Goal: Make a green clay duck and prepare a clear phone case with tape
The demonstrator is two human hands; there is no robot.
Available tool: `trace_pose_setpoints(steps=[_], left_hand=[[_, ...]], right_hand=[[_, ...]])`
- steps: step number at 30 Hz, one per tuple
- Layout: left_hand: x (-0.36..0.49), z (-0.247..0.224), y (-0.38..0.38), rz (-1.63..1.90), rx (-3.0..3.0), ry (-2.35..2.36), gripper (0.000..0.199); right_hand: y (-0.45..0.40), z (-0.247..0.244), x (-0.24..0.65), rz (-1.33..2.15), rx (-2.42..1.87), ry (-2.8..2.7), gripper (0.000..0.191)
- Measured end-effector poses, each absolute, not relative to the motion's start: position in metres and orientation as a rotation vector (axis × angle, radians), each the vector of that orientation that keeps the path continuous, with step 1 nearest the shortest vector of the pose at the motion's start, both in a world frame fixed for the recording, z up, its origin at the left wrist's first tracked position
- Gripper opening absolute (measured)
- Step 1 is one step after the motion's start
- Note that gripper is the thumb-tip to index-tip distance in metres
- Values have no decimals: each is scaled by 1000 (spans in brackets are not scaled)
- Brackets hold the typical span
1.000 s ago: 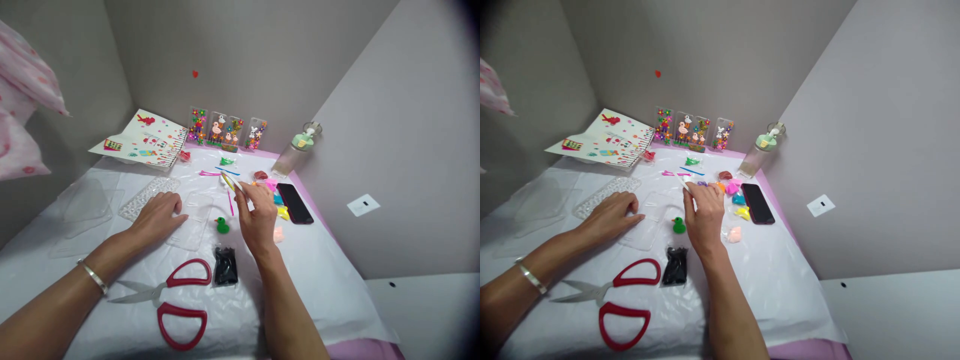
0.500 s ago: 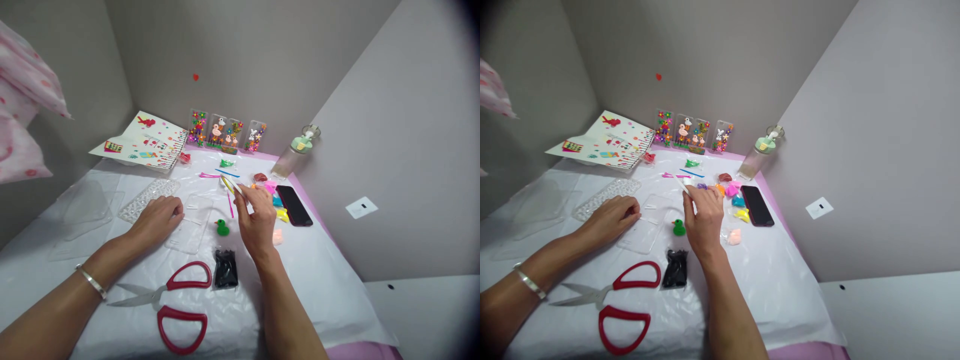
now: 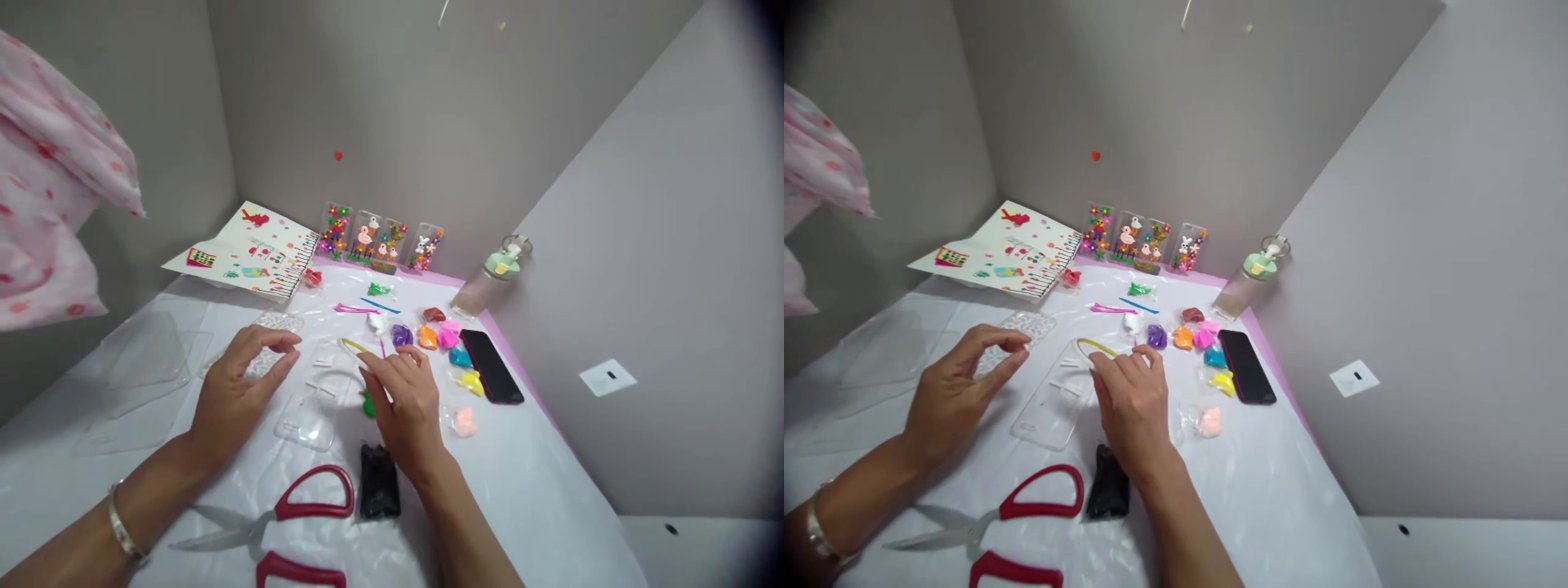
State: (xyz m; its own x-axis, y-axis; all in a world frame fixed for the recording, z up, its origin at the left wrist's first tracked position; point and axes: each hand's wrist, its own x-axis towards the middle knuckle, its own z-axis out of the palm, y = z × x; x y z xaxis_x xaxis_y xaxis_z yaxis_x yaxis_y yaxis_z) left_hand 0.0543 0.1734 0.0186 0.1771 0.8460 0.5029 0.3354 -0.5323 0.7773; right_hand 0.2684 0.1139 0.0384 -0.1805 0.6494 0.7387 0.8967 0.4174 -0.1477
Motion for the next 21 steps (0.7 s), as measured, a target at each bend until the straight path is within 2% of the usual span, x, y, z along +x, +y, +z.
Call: trace_pose_setpoints(steps=[7, 13, 21], left_hand=[[62, 20, 162, 1328, 2149, 891, 26], [65, 20, 159, 1296, 2048, 777, 15], [61, 23, 164, 1241, 1730, 933, 9]], right_hand=[[112, 36, 255, -247, -1255, -1935, 18], [109, 34, 249, -16, -1188, -1900, 17], [105, 45, 253, 376, -1248, -1617, 12]])
